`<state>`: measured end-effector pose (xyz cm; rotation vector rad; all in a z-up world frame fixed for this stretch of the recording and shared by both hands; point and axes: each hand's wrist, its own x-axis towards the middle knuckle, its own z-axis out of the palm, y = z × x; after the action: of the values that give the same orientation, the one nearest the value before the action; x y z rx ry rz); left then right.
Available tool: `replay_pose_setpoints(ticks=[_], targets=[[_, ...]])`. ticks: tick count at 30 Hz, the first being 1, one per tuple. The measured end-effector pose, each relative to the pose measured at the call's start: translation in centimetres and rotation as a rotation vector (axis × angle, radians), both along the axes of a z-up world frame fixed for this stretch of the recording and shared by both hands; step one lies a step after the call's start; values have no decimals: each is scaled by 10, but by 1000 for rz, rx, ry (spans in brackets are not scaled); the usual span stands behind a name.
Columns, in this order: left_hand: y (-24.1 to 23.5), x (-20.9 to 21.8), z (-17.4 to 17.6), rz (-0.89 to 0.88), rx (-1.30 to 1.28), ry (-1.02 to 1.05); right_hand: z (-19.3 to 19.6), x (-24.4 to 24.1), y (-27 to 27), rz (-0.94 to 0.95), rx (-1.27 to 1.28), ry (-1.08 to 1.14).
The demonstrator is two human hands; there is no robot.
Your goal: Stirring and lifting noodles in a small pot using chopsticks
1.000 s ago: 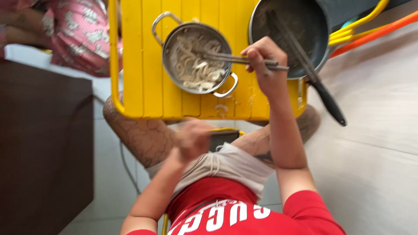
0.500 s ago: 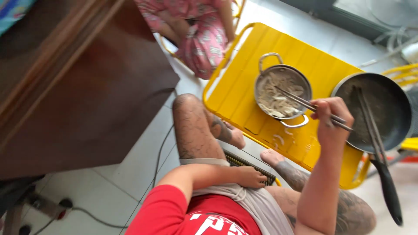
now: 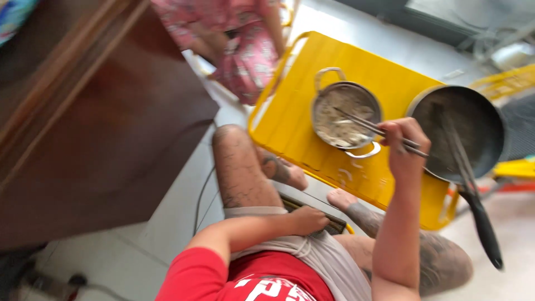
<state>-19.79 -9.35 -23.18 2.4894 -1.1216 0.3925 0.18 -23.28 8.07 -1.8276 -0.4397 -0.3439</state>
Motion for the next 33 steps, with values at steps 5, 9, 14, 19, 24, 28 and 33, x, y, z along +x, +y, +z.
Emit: replay_pose_setpoints(ticks=[5, 9, 14, 19, 24, 28, 33], targets=[[13, 1, 113, 1, -271, 270, 3, -3, -11, -25, 38, 16], [33, 35, 250, 28, -783, 74, 1, -7, -14, -33, 40, 15], [73, 124, 333, 58, -844, -49, 22, -13, -8, -32, 51, -15], [78, 136, 306, 244, -683, -62, 30, -13, -11, -26, -26, -34], [53, 96, 244, 132, -406, 10, 20, -13, -19, -31, -41, -12], [48, 122, 247, -20, -116, 46, 24, -14, -15, -11, -59, -7], [46, 145, 246, -267, -102, -71, 28, -13, -20, -31, -88, 6]])
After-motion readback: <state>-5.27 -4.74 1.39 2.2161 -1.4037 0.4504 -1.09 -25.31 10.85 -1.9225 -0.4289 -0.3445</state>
